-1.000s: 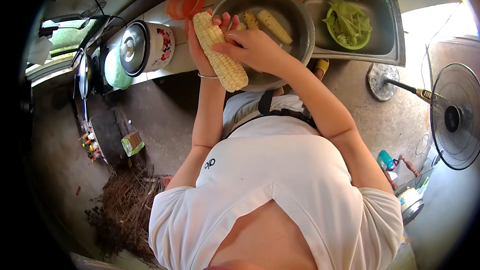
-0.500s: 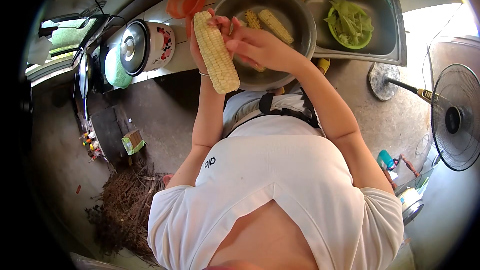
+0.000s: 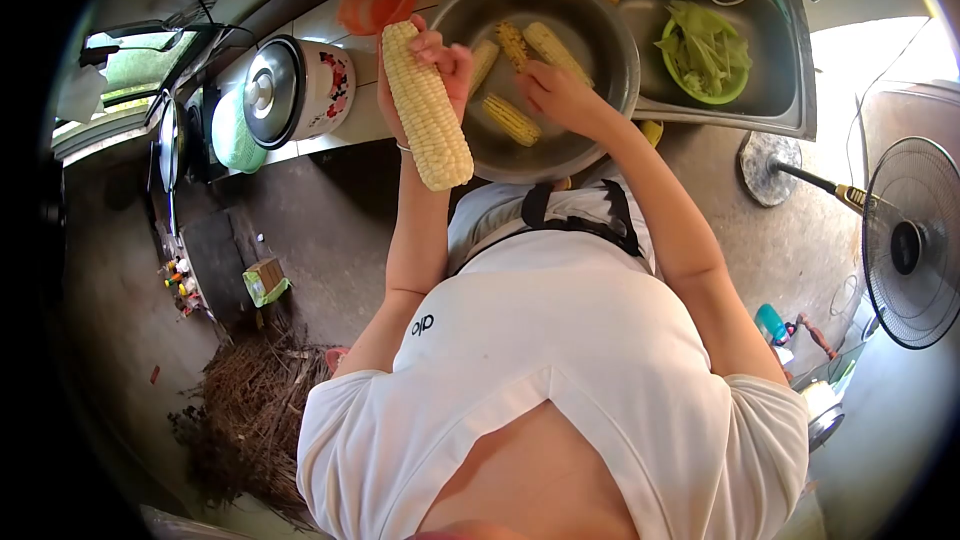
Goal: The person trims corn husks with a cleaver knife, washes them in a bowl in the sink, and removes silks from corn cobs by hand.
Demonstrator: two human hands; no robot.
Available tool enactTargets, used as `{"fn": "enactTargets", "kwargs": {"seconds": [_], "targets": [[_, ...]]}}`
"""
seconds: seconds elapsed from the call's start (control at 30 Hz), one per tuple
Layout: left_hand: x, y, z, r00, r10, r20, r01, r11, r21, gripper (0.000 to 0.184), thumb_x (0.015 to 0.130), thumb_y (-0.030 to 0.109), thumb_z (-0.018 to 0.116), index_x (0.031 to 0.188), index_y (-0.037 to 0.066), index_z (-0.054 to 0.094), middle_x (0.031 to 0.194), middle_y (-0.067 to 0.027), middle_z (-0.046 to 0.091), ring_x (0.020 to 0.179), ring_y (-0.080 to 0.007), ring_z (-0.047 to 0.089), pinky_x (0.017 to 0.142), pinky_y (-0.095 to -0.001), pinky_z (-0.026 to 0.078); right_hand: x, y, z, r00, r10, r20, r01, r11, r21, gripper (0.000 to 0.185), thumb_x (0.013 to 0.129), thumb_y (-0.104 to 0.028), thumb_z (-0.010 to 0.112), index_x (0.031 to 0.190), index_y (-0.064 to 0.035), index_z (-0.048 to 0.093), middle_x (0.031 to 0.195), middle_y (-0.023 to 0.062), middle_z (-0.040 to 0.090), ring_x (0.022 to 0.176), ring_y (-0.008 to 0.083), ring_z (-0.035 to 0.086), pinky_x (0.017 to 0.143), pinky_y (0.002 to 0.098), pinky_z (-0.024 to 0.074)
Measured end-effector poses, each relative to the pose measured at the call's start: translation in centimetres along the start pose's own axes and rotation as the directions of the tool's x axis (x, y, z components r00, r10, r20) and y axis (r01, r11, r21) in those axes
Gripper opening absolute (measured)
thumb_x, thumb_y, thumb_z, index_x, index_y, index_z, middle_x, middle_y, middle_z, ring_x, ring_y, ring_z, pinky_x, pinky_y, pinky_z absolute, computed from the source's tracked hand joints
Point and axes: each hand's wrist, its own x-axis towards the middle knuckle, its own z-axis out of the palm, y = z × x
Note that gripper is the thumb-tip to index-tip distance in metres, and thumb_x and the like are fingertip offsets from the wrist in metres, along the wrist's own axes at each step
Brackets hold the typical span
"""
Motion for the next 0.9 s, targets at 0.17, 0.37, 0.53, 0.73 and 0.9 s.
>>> {"fn": "enactTargets", "kwargs": {"seconds": [0.17, 0.37, 0.53, 0.73, 0.9], "targets": [[0.3, 0.9, -1.4, 0.976, -0.094, 0.196, 0.120, 0.985, -0.126, 0.044, 0.095, 0.036, 0.045, 0.123, 0.002, 0.044, 0.093, -0.0052, 0.050, 0.074, -0.0139, 0.051, 0.065, -0.0266, 0.047, 1.8, 14.6, 1.1, 0.997, 0.075, 0.021, -0.020, 0.514, -0.858, 0.020, 0.085, -0.016, 0.046, 0.092, -0.0031, 0.059, 0.086, 0.0192, 0.065, 0.082, 0.0344, 0.064, 0.066, 0.0446, 0.0508], [0.2, 0.8, -0.7, 0.999, 0.048, 0.011, -0.049, 0.997, 0.065, 0.039, 0.090, 0.027, 0.053, 0.120, 0.003, 0.045, 0.090, -0.0070, 0.048, 0.073, -0.0138, 0.048, 0.064, -0.0262, 0.046, 3.1, 13.5, 1.4, 0.934, 0.344, 0.099, -0.027, 0.344, -0.939, 0.023, 0.081, -0.010, 0.049, 0.098, -0.0030, 0.062, 0.091, 0.0162, 0.067, 0.082, 0.0334, 0.065, 0.070, 0.0433, 0.0526], [0.6, 0.3, 0.2, 0.927, 0.320, -0.197, -0.199, 0.863, 0.465, 0.033, 0.088, 0.023, 0.056, 0.115, 0.007, 0.045, 0.088, -0.0072, 0.052, 0.070, -0.0152, 0.051, 0.060, -0.0287, 0.047, -0.3, 0.3, 0.2, 0.998, 0.052, -0.045, -0.049, 0.997, 0.065, 0.058, 0.084, -0.036, 0.062, 0.125, 0.0017, 0.047, 0.106, 0.0224, 0.061, 0.102, 0.0303, 0.059, 0.089, 0.0333, 0.0446], [1.8, -1.4, -0.1, 0.839, 0.500, -0.216, -0.212, 0.665, 0.716, 0.034, 0.082, 0.009, 0.064, 0.110, 0.004, 0.045, 0.089, -0.0093, 0.058, 0.073, -0.0177, 0.059, 0.064, -0.0303, 0.051, -0.5, -6.5, 2.8, 0.999, 0.031, -0.010, -0.032, 0.995, -0.091, 0.073, 0.071, -0.032, 0.075, 0.126, 0.0037, 0.041, 0.106, 0.0162, 0.059, 0.098, 0.0201, 0.057, 0.084, 0.0299, 0.0444], [1.1, -2.6, -0.5, 0.925, 0.312, -0.219, -0.051, 0.671, 0.740, 0.049, 0.081, 0.008, 0.067, 0.122, 0.004, 0.041, 0.096, -0.0116, 0.058, 0.085, -0.0201, 0.060, 0.070, -0.0319, 0.052, 0.5, -5.0, 1.7, 0.995, 0.094, 0.039, -0.097, 0.993, 0.067, 0.062, 0.071, -0.020, 0.073, 0.121, 0.0021, 0.043, 0.089, 0.0125, 0.059, 0.072, 0.0133, 0.061, 0.055, 0.0261, 0.0489]]}}
